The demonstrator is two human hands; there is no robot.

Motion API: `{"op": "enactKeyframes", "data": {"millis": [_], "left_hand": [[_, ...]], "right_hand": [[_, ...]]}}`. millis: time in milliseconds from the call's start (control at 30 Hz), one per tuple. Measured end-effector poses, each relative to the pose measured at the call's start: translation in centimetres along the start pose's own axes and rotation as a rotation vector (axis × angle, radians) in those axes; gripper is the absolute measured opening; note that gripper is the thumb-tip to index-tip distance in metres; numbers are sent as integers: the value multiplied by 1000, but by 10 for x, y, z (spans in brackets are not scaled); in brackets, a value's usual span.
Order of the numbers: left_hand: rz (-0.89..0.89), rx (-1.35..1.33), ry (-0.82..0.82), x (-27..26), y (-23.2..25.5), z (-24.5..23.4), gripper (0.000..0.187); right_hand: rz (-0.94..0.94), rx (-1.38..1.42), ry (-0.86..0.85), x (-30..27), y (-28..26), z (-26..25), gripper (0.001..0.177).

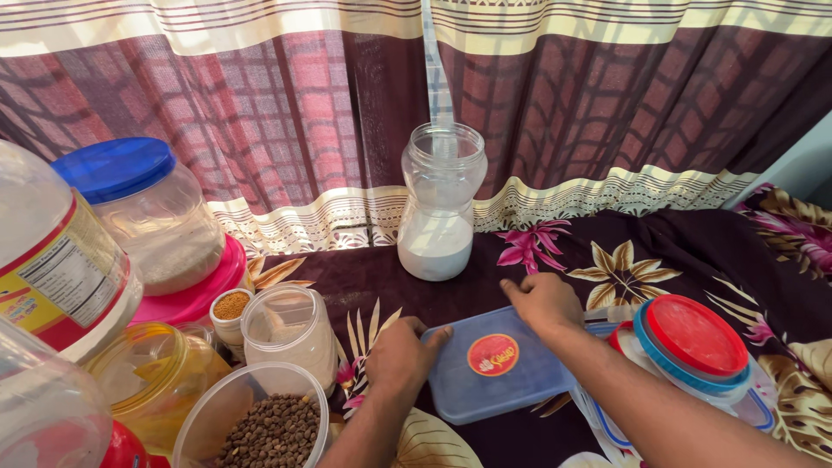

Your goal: The person opens and closes several plastic containers and jars on a table. They remove lids, inspect the containers, and place lids back on or set them aside. The person handles multiple containers one at a time, including a clear jar with a red lid and a rectangular plastic container with a blue lid.

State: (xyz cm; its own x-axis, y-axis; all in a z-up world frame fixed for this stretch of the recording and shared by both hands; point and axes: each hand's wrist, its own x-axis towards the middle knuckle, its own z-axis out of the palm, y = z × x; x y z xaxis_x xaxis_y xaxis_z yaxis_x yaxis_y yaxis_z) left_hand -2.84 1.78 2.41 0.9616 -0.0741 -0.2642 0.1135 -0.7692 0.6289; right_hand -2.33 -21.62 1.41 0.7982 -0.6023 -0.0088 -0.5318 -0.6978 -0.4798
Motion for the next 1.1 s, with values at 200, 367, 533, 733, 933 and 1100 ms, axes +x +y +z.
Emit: {"op": "enactKeyframes", "data": {"millis": [200, 367, 533, 733, 933, 1100], "left_hand": [[24, -40, -20, 8, 0, -2, 47], [33, -33, -8, 9, -1, -2, 48], [14, -23, -39, 8, 0, -6, 49], [35, -67, 9, 7, -2, -8, 47], [173, -148, 154, 18, -6, -6, 46], [134, -186, 101, 19, -19, 2, 38]], "right_hand": [[-304, -192, -121, -6, -8, -1, 57], [-405, -187, -217, -15, -24, 0, 55], [-530, -147, -325, -20, -36, 3, 54], [-521, 37, -501, -12, -41, 4, 41], [-337, 164, -576, -2, -42, 14, 32], [-266, 209, -601, 7, -39, 27, 27]]}}
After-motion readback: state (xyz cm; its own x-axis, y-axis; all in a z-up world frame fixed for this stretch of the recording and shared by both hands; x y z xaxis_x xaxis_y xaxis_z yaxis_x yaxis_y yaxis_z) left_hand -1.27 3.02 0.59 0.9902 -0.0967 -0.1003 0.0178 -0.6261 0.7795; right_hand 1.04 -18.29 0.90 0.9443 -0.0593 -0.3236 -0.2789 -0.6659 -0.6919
